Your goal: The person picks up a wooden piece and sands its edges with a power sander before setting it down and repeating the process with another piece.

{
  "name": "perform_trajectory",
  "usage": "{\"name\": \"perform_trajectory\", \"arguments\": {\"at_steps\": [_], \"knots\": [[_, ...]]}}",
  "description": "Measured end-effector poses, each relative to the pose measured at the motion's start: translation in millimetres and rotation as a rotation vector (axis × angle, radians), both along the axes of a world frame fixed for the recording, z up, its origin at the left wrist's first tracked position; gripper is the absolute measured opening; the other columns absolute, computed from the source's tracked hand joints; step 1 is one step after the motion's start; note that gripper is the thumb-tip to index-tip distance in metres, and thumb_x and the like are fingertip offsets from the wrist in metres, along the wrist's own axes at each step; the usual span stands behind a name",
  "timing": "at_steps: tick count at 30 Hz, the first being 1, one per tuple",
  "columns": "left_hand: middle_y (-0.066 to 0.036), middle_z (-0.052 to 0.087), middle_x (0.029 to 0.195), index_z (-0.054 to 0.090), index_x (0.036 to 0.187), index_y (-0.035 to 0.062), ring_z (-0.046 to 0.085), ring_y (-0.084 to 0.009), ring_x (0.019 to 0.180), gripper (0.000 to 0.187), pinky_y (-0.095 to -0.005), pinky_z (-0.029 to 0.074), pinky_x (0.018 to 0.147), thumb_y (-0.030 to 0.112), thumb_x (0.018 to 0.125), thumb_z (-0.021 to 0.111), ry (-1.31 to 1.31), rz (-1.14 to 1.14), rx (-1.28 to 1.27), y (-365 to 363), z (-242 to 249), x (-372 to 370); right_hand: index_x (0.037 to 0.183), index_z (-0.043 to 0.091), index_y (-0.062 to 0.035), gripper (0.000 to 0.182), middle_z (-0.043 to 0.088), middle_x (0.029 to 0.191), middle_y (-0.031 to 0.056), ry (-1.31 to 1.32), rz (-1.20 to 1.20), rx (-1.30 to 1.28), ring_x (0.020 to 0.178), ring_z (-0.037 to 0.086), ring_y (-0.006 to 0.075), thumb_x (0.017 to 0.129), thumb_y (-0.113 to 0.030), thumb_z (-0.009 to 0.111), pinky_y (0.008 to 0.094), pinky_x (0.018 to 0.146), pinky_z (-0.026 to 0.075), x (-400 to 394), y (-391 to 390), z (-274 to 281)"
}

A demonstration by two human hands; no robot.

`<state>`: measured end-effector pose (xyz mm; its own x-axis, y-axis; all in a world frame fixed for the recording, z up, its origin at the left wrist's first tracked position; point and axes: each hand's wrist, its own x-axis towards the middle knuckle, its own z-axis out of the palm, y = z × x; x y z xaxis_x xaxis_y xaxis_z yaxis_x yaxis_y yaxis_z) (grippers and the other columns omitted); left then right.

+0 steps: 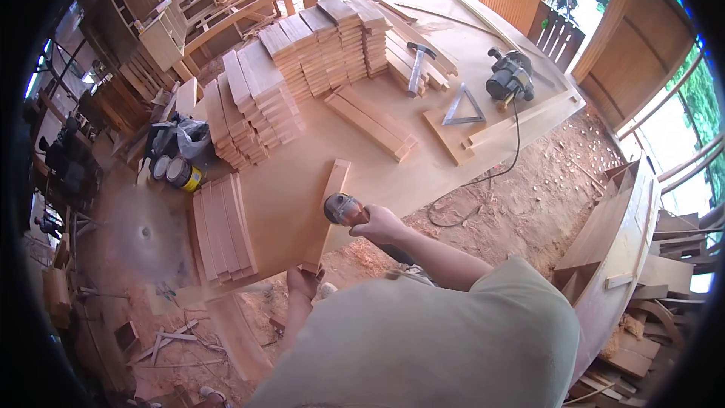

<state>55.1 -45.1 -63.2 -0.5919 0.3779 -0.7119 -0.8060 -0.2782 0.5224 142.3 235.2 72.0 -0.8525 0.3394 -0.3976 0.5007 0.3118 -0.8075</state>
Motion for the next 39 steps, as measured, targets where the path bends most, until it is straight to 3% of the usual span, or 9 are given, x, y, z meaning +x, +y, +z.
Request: {"name": "perform_trajectory", "arguments": {"at_steps": [3, 4, 6, 10, 16, 21, 27, 29, 39], "knots": [[-0.006, 0.062, 0.103, 0.055, 0.12, 0.014, 0.059, -0.0245, 0.093, 0.041, -0.0458, 0.045, 0.086, 0.046, 0.096, 0.05, -0.021, -0.002, 0.077, 2.1, -1.1, 0.4, 0.102, 0.066, -0.0007, 0.049, 0.069, 0.092, 0.013, -0.044, 0.008, 0.043, 0.088, 0.066, 0.0219, 0.066, -0.032, 0.077, 0.0335, 0.082, 0.051, -2.6, 2.7, -2.7], [-0.006, 0.063, 0.107, 0.055, 0.121, 0.0147, 0.059, -0.025, 0.095, 0.04, -0.0468, 0.044, 0.089, 0.045, 0.096, 0.05, -0.035, 0.007, 0.119, 0.0, -5.3, 1.3, 0.1, 0.065, 0.0007, 0.054, 0.069, 0.095, 0.0181, -0.012, 0.014, 0.07, 0.092, 0.067, 0.0303, 0.067, -0.04, 0.077, 0.0384, 0.083, 0.051, -0.7, 1.1, 6.6], [-0.007, 0.061, 0.118, 0.054, 0.125, 0.0122, 0.057, -0.0271, 0.104, 0.044, -0.0493, 0.041, 0.096, 0.044, 0.096, 0.05, -0.097, 0.046, 0.138, -3.0, -17.8, 3.7, 0.102, 0.065, 0.0022, 0.054, 0.07, 0.092, 0.0194, -0.002, 0.012, 0.037, 0.089, 0.068, 0.0316, 0.07, -0.04, 0.076, 0.0391, 0.081, 0.052, -0.9, 4.9, -12.1], [-0.011, 0.063, 0.111, 0.056, 0.116, 0.0038, 0.059, -0.0244, 0.099, 0.029, -0.0427, 0.048, 0.088, 0.024, 0.096, 0.053, -0.161, 0.178, 0.14, -5.8, 5.5, 10.3, 0.106, 0.064, 0.0059, 0.056, 0.07, 0.095, 0.019, -0.02, 0.1, 0.036, 0.09, 0.068, 0.0273, 0.074, -0.039, 0.074, 0.0378, 0.083, 0.051, -5.2, 1.9, 7.0], [-0.019, 0.065, 0.109, 0.054, 0.115, -0.005, 0.065, -0.0306, 0.098, 0.029, -0.0443, 0.055, 0.086, 0.014, 0.095, 0.046, -0.128, 0.153, 0.149, -5.1, 3.9, 11.5, 0.112, 0.061, 0.0045, 0.058, 0.069, 0.1, 0.019, -0.09, 0.233, 0.11, 0.095, 0.067, 0.0288, 0.076, -0.039, 0.074, 0.0382, 0.087, 0.05, -11.2, -5.2, 10.8], [-0.019, 0.063, 0.114, 0.05, 0.12, -0.0049, 0.065, -0.0309, 0.102, 0.031, -0.043, 0.054, 0.088, 0.015, 0.097, 0.042, -0.157, 0.075, 0.011, -3.6, 20.7, 10.3, 0.116, 0.061, 0.0007, 0.057, 0.069, 0.102, 0.0192, -0.09, 0.304, 0.12, 0.098, 0.066, 0.031, 0.077, -0.039, 0.073, 0.0391, 0.088, 0.049, -9.7, -22.4, 25.7], [-0.024, 0.059, 0.124, 0.044, 0.132, -0.0022, 0.062, -0.0325, 0.112, 0.042, -0.0442, 0.052, 0.095, 0.026, 0.102, 0.036, -0.044, 0.168, 0.16, 0.8, 50.8, 10.9, 0.119, 0.06, -0.0015, 0.057, 0.068, 0.105, 0.0205, -0.156, 0.385, 0.131, 0.101, 0.065, 0.0355, 0.078, -0.039, 0.072, 0.0416, 0.089, 0.049, -3.5, -43.2, 33.0], [-0.027, 0.053, 0.131, 0.037, 0.137, -0.0048, 0.058, -0.0373, 0.117, 0.05, -0.0467, 0.05, 0.098, 0.028, 0.102, 0.023, -0.148, 0.238, 0.218, 0.8, 55.0, 9.1, 0.118, 0.06, -0.0014, 0.057, 0.068, 0.104, 0.0207, -0.221, 0.459, 0.181, 0.1, 0.065, 0.0362, 0.078, -0.04, 0.072, 0.0424, 0.088, 0.049, -4.5, -49.3, 34.0], [-0.035, 0.04, 0.139, 0.027, 0.138, -0.0147, 0.048, -0.0422, 0.127, 0.056, -0.049, 0.045, 0.106, 0.029, 0.103, 0.017, -0.224, 0.294, 0.352, -4.4, 14.0, 10.2, 0.114, 0.06, -0.0024, 0.052, 0.068, 0.103, 0.0201, -0.244, 0.479, 0.157, 0.099, 0.066, 0.035, 0.078, -0.039, 0.071, 0.0433, 0.086, 0.049, -12.9, -60.0, 52.3]]}}
